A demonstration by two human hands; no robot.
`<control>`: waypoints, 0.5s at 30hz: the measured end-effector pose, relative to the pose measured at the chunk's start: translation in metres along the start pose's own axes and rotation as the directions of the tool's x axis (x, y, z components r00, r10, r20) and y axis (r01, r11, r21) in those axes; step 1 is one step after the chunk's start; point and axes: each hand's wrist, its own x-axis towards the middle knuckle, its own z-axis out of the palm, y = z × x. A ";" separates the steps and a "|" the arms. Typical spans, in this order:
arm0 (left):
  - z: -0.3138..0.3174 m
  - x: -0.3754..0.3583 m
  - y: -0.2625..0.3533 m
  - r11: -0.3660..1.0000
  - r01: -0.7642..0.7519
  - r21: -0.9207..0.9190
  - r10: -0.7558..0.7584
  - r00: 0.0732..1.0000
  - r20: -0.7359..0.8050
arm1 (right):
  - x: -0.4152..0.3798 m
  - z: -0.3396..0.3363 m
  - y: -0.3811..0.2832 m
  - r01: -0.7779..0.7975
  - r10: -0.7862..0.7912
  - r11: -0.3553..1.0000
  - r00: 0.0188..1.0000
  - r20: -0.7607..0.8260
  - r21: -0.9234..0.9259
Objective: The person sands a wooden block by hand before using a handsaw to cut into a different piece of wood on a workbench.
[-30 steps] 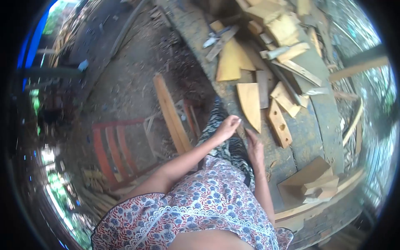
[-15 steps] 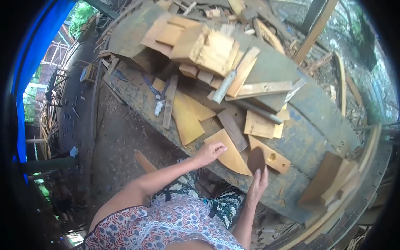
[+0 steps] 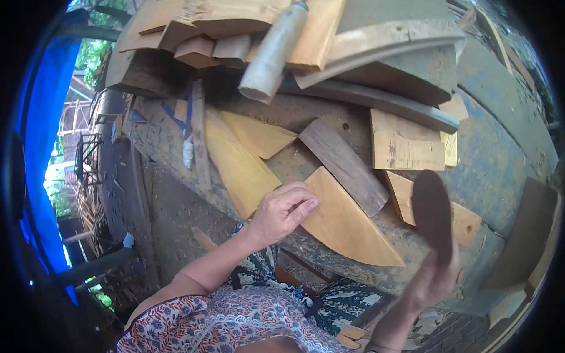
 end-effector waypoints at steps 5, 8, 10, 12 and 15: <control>0.007 -0.004 -0.004 0.994 -0.099 0.045 0.103 0.990 -0.096 | 0.027 -0.060 0.003 -0.277 0.124 0.873 0.922 -0.367 -0.401; 0.010 -0.008 -0.004 0.986 -0.127 0.103 0.143 0.977 -0.157 | 0.020 -0.076 0.016 0.108 -0.075 0.990 0.949 -0.306 0.092; 0.012 -0.009 -0.005 0.983 -0.145 0.111 0.164 0.969 -0.185 | 0.001 -0.072 -0.002 0.057 -0.032 0.995 0.960 -0.277 0.083; 0.011 -0.013 -0.002 0.978 -0.180 0.106 0.198 0.962 -0.189 | -0.026 -0.067 -0.020 0.004 0.016 0.997 0.967 -0.254 0.076; 0.007 -0.029 0.005 0.978 -0.205 0.044 0.210 0.961 -0.180 | -0.075 -0.059 -0.037 0.091 -0.102 0.987 0.991 -0.081 -0.130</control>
